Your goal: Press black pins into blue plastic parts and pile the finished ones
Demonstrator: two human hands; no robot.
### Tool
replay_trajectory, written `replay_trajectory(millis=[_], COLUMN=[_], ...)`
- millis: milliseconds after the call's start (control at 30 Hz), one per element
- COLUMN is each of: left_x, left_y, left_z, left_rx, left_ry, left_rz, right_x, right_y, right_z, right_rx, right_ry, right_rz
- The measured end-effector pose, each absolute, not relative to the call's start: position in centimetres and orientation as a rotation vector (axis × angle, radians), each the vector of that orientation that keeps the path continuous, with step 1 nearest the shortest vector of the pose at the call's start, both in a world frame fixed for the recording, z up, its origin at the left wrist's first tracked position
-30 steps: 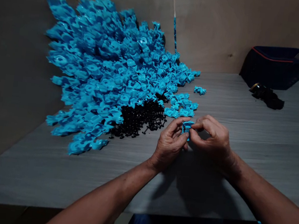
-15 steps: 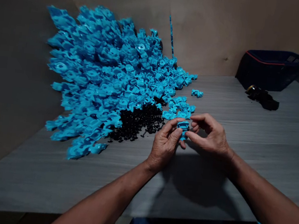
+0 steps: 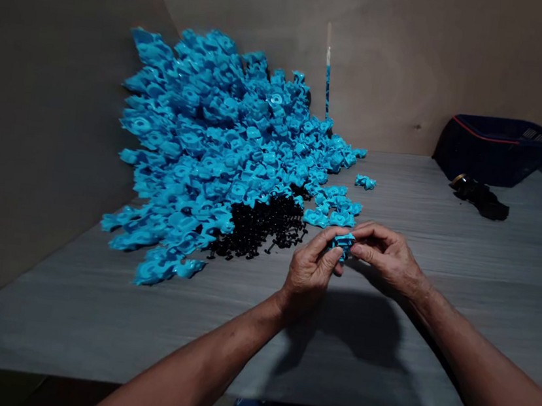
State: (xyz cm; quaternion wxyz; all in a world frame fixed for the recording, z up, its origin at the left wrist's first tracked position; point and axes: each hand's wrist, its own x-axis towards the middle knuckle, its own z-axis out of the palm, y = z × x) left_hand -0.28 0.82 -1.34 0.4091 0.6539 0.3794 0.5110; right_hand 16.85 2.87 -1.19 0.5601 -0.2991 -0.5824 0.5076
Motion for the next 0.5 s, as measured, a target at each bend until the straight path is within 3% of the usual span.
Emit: replay_trajectory(millis=[267,500], left_x=[0.2,0.7], left_y=[0.7,0.6], left_z=[-1.6,-3.4], left_rx=[1.483,1.344], left_ry=[0.997,0.973], left_rz=[1.28,1.143], right_x=[16.7,17.6], right_y=[2.4,1.8], right_z=[-1.7,-3.0], right_rx=[-0.867,-1.257], right_ry=[-1.407,-1.339], right_rz=[1.096,1.075])
